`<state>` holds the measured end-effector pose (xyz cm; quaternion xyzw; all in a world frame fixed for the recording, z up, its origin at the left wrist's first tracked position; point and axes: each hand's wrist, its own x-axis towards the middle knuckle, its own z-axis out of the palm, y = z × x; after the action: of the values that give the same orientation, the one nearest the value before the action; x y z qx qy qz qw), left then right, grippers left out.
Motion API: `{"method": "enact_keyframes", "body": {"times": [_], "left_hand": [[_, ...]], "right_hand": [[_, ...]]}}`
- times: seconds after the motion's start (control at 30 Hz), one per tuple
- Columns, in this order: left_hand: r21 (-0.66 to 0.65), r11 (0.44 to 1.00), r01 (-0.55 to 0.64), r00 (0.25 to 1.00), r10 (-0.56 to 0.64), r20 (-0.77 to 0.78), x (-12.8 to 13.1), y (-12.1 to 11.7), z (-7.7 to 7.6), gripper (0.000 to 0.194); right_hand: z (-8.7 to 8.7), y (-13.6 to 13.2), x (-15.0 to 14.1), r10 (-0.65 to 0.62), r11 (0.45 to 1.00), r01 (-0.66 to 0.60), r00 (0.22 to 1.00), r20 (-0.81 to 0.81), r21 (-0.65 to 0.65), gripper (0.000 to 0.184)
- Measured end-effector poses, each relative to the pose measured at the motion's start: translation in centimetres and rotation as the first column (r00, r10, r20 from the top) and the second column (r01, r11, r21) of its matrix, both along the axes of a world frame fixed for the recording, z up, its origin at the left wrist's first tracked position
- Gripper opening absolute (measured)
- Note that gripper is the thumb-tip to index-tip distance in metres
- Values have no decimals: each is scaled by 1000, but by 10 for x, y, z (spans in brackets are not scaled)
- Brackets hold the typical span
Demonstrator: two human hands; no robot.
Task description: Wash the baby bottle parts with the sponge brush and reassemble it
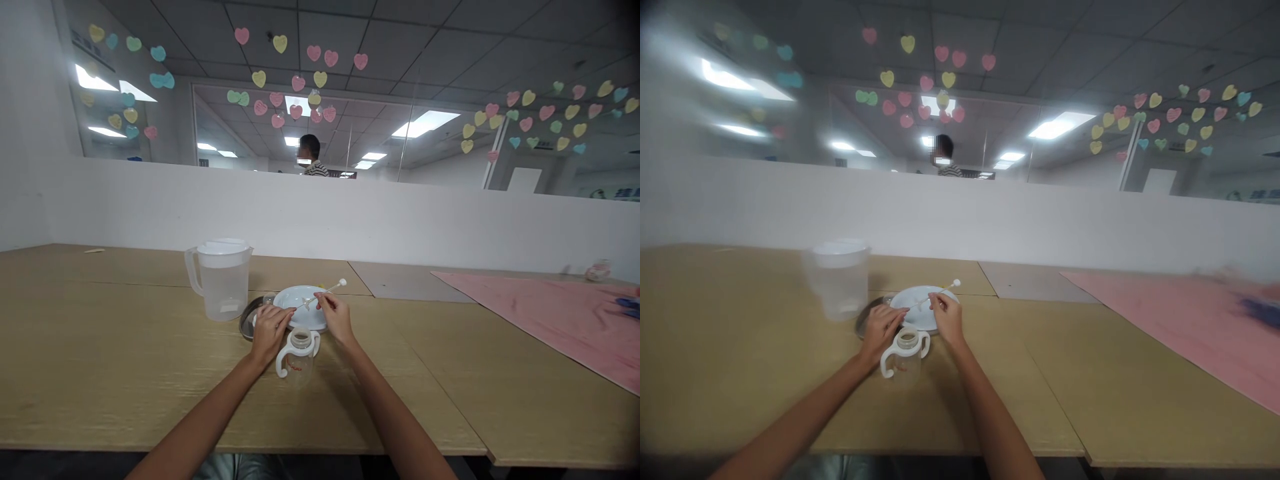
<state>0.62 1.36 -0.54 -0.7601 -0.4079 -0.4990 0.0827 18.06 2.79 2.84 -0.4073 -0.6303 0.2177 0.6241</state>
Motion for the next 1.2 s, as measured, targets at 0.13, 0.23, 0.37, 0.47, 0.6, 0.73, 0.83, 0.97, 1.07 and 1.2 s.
{"method": "enact_keyframes", "body": {"times": [0.13, 0.23, 0.37, 0.47, 0.6, 0.73, 0.83, 0.97, 1.07, 1.2], "left_hand": [[7, 1000, 7, 1000, -7, -29, 1, 2, -1, 32], [4, 1000, 12, 999, -11, -45, -1, 3, 0, 30], [27, 1000, 2, 998, -1, -59, -3, 4, 1, 28], [43, 999, 0, 998, 3, -65, -3, 3, 2, 27], [59, 998, -6, 998, 10, -62, -2, 3, 2, 26], [71, 997, 4, 998, 0, -57, -1, 5, 1, 26], [72, 997, 7, 998, -3, -55, -1, 5, 0, 26], [81, 997, 10, 998, -5, -56, 0, 5, 0, 25], [95, 995, 10, 999, -5, -52, 0, 4, 1, 24], [112, 994, 15, 999, -9, -52, 0, 4, 2, 24]], "right_hand": [[4, 0, -1, 41, 997, -50, 988, -150, -58, 40], [4, 2, 1, 29, 993, -53, 978, -209, -108, 43], [1, 5, 3, 14, 983, -71, 948, -319, -168, 45], [1, 6, 4, 10, 978, -97, 908, -419, -186, 45], [3, 6, 4, -21, 976, -89, 872, -489, -201, 47], [3, 8, 6, -32, 979, -79, 852, -522, -189, 46], [3, 11, 8, -36, 982, -74, 837, -547, -177, 43], [2, 13, 11, -56, 984, -51, 820, -570, -171, 41], [2, 14, 12, -81, 983, -32, 807, -585, -181, 41], [2, 14, 13, -95, 982, -23, 794, -601, -185, 42]]}}
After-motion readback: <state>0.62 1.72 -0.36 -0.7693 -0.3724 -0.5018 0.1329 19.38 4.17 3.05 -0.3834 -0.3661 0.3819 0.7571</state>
